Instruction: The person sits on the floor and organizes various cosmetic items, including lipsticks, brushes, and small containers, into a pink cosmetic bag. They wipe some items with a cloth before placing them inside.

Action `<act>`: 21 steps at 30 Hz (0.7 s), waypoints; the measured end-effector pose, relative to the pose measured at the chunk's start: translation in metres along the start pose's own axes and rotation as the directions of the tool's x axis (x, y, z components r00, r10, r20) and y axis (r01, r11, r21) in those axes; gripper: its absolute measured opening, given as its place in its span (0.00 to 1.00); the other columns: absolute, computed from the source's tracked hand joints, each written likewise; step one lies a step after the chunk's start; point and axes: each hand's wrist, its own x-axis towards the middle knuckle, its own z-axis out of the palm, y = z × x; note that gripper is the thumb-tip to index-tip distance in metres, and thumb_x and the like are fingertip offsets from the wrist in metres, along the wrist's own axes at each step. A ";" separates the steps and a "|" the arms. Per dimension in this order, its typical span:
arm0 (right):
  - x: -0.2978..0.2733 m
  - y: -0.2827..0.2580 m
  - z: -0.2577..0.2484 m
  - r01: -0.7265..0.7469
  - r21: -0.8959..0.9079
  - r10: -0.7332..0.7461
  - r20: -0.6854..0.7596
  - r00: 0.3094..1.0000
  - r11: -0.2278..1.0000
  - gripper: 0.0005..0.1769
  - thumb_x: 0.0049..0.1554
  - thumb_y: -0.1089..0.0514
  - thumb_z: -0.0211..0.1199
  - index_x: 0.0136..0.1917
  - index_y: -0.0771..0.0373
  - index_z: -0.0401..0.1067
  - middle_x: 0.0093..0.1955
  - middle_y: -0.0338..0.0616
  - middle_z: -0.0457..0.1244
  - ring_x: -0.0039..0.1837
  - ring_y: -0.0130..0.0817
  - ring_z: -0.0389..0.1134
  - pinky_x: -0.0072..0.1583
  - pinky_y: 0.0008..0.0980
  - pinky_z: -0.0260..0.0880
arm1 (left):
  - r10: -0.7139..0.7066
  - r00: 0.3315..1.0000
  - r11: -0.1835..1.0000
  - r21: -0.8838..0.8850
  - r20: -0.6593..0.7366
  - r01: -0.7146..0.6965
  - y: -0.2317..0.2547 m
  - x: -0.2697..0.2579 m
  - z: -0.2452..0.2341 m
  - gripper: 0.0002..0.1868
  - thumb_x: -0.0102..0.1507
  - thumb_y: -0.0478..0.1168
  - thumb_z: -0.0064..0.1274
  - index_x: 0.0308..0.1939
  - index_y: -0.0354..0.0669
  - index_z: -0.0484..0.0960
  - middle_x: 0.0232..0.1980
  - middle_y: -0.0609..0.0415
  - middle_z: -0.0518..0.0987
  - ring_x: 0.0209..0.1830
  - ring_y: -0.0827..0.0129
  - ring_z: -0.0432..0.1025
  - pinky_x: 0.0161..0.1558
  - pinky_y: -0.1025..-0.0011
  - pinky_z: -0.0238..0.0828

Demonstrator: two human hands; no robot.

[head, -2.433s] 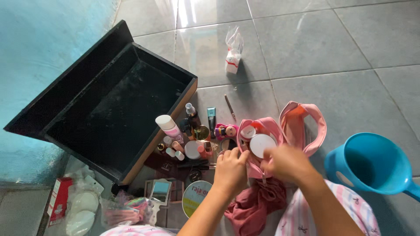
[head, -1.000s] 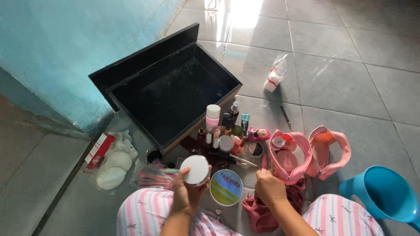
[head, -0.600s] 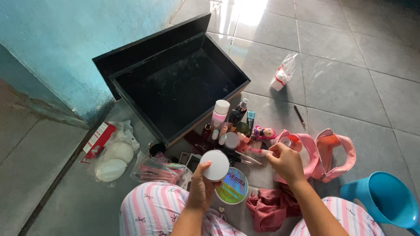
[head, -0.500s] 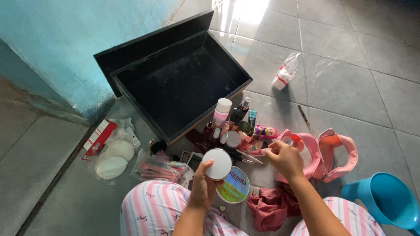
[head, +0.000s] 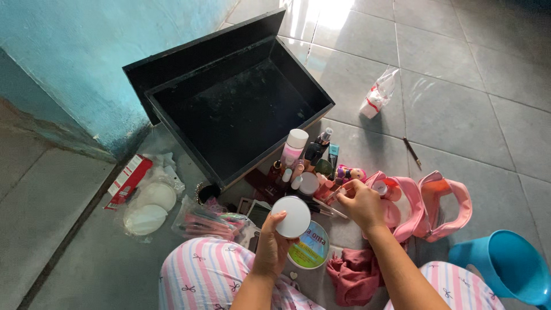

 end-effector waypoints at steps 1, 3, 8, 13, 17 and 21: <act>-0.001 -0.001 0.000 0.001 0.024 -0.001 -0.004 1.000 1.000 0.18 0.49 0.49 0.71 0.49 0.62 0.77 0.42 0.47 0.74 0.45 0.37 0.77 0.51 0.36 0.76 | -0.012 1.000 1.000 0.004 -0.011 0.012 0.000 -0.001 0.000 0.25 0.55 0.53 0.54 0.52 0.45 0.74 0.42 0.54 0.80 0.39 0.70 0.73 0.40 0.68 0.67; -0.003 0.000 -0.004 -0.025 0.006 0.025 0.027 0.999 1.000 0.21 0.48 0.48 0.72 0.50 0.62 0.77 0.43 0.47 0.74 0.46 0.37 0.77 0.51 0.35 0.75 | 0.008 1.000 1.000 0.025 0.020 -0.009 -0.001 0.000 0.001 0.26 0.56 0.54 0.54 0.52 0.44 0.74 0.41 0.53 0.79 0.38 0.70 0.72 0.40 0.68 0.67; -0.008 0.008 -0.014 0.024 0.096 -0.029 0.051 0.998 0.995 0.24 0.47 0.50 0.72 0.55 0.62 0.76 0.46 0.46 0.74 0.48 0.36 0.77 0.52 0.34 0.75 | 0.008 1.000 0.999 0.049 0.003 -0.009 -0.004 0.000 -0.001 0.27 0.56 0.55 0.54 0.52 0.42 0.74 0.40 0.52 0.78 0.37 0.69 0.71 0.39 0.68 0.67; -0.019 0.026 -0.040 -0.041 0.157 0.030 0.070 0.997 0.987 0.25 0.48 0.51 0.70 0.58 0.59 0.75 0.51 0.44 0.74 0.51 0.34 0.76 0.52 0.34 0.75 | 0.015 1.000 0.995 0.103 0.002 -0.015 -0.007 -0.003 0.000 0.28 0.58 0.57 0.53 0.52 0.41 0.75 0.39 0.51 0.78 0.36 0.68 0.71 0.39 0.68 0.67; -0.050 0.041 -0.058 0.002 0.166 -0.015 0.077 0.997 0.986 0.18 0.52 0.52 0.66 0.54 0.60 0.76 0.45 0.45 0.75 0.48 0.35 0.77 0.51 0.35 0.76 | -0.018 0.999 0.996 0.093 0.029 0.015 -0.007 -0.007 0.003 0.29 0.59 0.58 0.52 0.54 0.40 0.76 0.42 0.51 0.80 0.38 0.67 0.73 0.39 0.66 0.68; -0.109 0.050 -0.055 0.177 -0.185 -0.104 0.349 0.931 0.967 0.27 0.42 0.49 0.74 0.55 0.54 0.77 0.52 0.50 0.66 0.52 0.48 0.71 0.54 0.45 0.71 | -0.082 0.996 0.991 0.110 0.047 0.077 -0.007 -0.015 0.012 0.30 0.60 0.60 0.47 0.56 0.43 0.77 0.45 0.51 0.82 0.42 0.65 0.77 0.37 0.64 0.74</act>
